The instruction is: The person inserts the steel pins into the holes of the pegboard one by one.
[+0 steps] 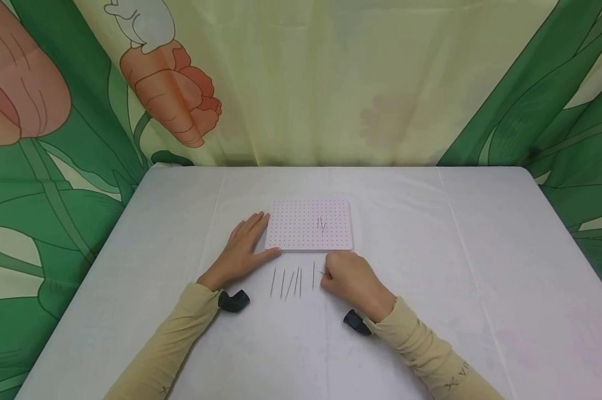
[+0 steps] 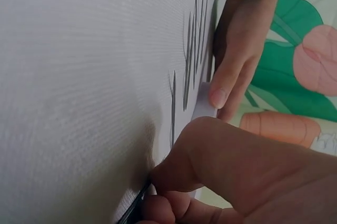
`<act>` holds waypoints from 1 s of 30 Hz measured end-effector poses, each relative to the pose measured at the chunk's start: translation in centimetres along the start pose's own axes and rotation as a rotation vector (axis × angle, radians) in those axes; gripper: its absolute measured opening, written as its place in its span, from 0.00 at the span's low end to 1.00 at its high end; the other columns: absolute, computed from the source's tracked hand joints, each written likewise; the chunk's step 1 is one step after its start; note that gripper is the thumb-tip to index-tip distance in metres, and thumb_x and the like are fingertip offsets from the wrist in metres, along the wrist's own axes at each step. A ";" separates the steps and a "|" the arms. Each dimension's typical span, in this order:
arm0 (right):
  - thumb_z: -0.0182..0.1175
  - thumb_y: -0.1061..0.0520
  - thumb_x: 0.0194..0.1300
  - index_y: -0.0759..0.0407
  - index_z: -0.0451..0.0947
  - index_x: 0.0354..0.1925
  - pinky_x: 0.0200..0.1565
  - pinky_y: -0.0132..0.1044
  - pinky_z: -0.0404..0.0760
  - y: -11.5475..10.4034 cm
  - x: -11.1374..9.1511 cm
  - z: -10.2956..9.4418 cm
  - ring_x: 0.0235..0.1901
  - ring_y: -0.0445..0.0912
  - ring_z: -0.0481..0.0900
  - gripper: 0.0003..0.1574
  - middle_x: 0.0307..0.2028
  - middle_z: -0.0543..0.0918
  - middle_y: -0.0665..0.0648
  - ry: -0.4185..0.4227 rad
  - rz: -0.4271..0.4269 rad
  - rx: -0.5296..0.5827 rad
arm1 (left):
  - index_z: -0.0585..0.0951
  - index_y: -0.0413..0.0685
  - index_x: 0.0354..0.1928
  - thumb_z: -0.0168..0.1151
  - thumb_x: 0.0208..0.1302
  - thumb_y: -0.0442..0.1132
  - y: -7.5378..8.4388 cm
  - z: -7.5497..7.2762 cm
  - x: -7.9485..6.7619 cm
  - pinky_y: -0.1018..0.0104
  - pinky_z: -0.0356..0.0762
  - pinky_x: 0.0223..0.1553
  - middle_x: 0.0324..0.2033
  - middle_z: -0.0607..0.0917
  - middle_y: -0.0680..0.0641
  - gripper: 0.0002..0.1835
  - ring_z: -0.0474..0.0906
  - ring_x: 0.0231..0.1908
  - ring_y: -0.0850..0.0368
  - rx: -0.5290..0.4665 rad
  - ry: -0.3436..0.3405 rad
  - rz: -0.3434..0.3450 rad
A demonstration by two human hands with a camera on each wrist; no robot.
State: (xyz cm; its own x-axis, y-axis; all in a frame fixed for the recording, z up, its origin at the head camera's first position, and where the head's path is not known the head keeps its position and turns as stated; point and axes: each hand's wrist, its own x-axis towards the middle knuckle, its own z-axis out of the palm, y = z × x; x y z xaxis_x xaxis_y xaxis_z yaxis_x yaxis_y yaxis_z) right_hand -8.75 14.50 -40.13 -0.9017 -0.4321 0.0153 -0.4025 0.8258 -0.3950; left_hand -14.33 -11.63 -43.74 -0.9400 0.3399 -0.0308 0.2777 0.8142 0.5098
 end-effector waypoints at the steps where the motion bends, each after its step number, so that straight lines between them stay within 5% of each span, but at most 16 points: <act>1: 0.61 0.67 0.50 0.54 0.72 0.18 0.21 0.30 0.68 0.0 0.0 0.0 0.18 0.38 0.67 0.12 0.16 0.71 0.45 0.003 -0.004 0.002 | 0.52 0.48 0.79 0.60 0.64 0.65 0.0 0.0 0.0 0.54 0.34 0.78 0.78 0.51 0.44 0.51 0.41 0.78 0.51 -0.001 0.001 -0.001; 11: 0.61 0.68 0.57 0.54 0.74 0.21 0.25 0.31 0.69 -0.1 0.0 -0.8 0.22 0.40 0.68 0.13 0.19 0.71 0.47 -0.003 0.003 0.018 | 0.51 0.49 0.79 0.59 0.64 0.65 0.2 -0.2 0.1 0.54 0.33 0.78 0.78 0.51 0.45 0.50 0.41 0.78 0.51 0.005 0.004 0.002; 19: 0.61 0.70 0.56 0.54 0.67 0.15 0.20 0.33 0.66 -0.5 -0.1 -0.6 0.18 0.40 0.61 0.21 0.15 0.67 0.47 0.080 -0.105 -0.159 | 0.52 0.49 0.79 0.60 0.64 0.65 0.1 -0.2 0.1 0.54 0.33 0.78 0.78 0.52 0.44 0.50 0.41 0.78 0.51 0.010 0.006 -0.002; 30: 0.58 0.70 0.55 0.59 0.68 0.19 0.19 0.37 0.72 -0.2 -0.1 0.4 0.19 0.42 0.64 0.14 0.17 0.69 0.52 0.069 -0.115 -0.173 | 0.52 0.49 0.79 0.60 0.63 0.65 -0.2 0.1 0.2 0.53 0.34 0.78 0.78 0.52 0.44 0.50 0.42 0.78 0.51 0.006 0.003 0.000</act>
State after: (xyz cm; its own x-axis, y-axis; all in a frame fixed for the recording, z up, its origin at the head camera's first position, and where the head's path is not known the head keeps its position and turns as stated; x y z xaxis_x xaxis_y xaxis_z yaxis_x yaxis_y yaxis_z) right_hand -8.55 14.22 -40.43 -0.8545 -0.5062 0.1167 -0.5192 0.8248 -0.2240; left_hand -14.50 -11.64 -43.93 -0.9405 0.3385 -0.0282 0.2790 0.8172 0.5043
